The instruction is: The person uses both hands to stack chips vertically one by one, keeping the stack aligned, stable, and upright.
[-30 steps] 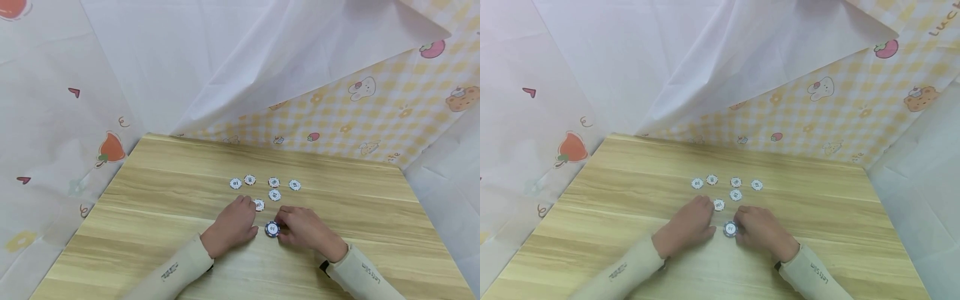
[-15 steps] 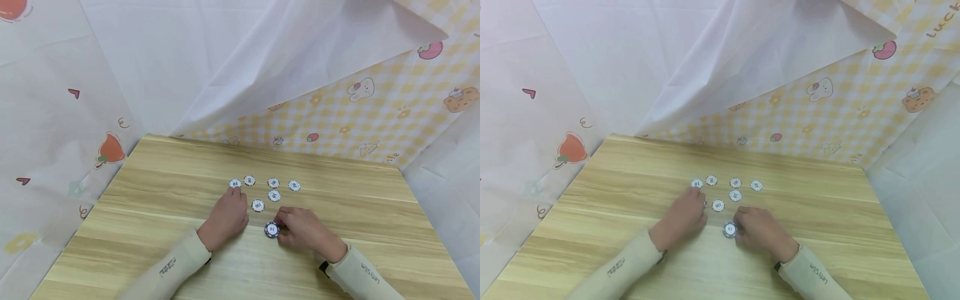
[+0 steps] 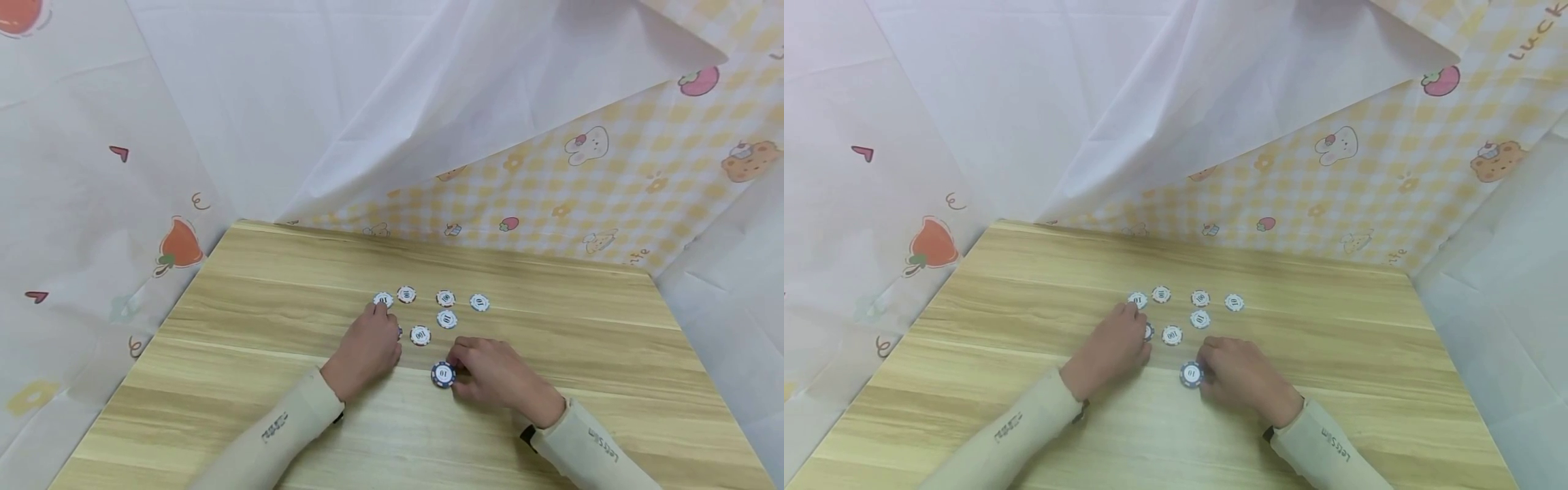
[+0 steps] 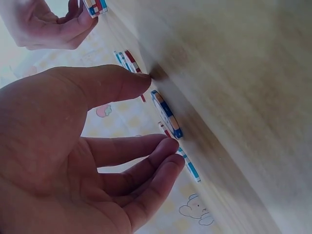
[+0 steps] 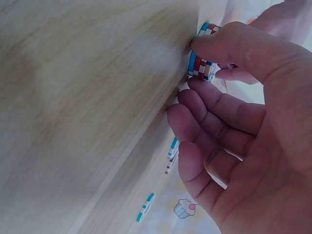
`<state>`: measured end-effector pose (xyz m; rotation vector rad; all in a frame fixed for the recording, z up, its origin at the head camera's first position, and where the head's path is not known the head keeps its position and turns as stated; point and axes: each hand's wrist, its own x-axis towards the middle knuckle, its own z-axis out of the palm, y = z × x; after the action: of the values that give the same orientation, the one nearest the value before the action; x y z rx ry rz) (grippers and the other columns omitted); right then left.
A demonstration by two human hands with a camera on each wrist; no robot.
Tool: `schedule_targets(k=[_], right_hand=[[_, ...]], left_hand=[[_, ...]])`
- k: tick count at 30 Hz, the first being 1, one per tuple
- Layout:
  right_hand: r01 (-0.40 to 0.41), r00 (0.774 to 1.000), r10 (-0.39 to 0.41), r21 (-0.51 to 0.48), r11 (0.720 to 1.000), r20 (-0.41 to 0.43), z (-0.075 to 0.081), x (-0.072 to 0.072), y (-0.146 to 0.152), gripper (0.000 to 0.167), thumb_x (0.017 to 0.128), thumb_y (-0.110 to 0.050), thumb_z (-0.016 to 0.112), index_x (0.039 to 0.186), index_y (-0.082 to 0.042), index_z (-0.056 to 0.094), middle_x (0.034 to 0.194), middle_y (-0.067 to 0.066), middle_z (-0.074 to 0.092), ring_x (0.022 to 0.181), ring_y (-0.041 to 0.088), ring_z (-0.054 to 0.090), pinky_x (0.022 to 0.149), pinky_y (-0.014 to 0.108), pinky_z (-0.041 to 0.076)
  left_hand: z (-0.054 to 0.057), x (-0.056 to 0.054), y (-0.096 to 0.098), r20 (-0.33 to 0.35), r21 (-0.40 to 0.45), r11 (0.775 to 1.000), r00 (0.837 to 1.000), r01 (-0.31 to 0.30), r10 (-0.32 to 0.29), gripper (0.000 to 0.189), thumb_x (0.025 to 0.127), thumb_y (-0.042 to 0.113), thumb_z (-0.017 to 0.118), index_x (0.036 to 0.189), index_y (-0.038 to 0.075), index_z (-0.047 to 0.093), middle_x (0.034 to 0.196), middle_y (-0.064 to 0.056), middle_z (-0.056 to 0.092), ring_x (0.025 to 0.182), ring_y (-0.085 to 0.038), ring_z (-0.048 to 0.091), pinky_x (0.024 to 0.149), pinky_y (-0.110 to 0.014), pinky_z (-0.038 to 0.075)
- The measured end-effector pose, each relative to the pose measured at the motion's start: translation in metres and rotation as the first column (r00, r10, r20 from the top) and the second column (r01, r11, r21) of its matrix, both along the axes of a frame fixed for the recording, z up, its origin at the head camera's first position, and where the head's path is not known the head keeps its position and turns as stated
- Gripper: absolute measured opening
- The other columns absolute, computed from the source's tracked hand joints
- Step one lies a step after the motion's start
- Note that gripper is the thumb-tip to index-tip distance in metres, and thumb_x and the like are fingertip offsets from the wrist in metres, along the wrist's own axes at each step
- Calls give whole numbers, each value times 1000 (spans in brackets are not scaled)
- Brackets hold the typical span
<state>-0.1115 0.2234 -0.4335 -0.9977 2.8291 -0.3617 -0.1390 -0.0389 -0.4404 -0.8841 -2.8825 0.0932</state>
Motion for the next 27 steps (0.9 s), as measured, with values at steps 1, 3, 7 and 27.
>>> schedule_targets(k=[1,3,7,27], right_hand=[[0,1000,0,0,1000,0,0,0,0,22,85,-22,89,103,-16,78,100,-8,70,81,5,59,69,35,54],[-2,1000,2,2,1000,0,0,0,0,22,86,-22,89,103,-16,78,100,-8,70,81,5,59,70,35,54],[-2,1000,2,4,1000,-2,0,-1,0,22,86,-23,89,103,-16,78,100,-8,71,82,5,60,70,35,54],[7,1000,-8,10,1000,16,1,0,-1,22,86,-23,90,103,-16,77,100,-9,70,81,5,59,70,35,53]], left_hand=[[0,-1,0,2,-7,1000,1000,2,-2,33,101,29,72,96,-4,76,97,-16,70,94,-27,64,88,-38,56],[1,-1,0,13,0,1000,1000,-1,1,32,101,28,73,95,-4,76,96,-15,70,94,-27,64,88,-39,55],[3,-2,0,45,30,999,999,-17,16,31,101,26,75,92,-4,76,94,-15,70,92,-26,64,88,-39,56],[3,3,0,102,94,994,994,-55,45,21,88,18,73,82,-1,67,90,-15,65,87,-27,63,76,-39,58]])
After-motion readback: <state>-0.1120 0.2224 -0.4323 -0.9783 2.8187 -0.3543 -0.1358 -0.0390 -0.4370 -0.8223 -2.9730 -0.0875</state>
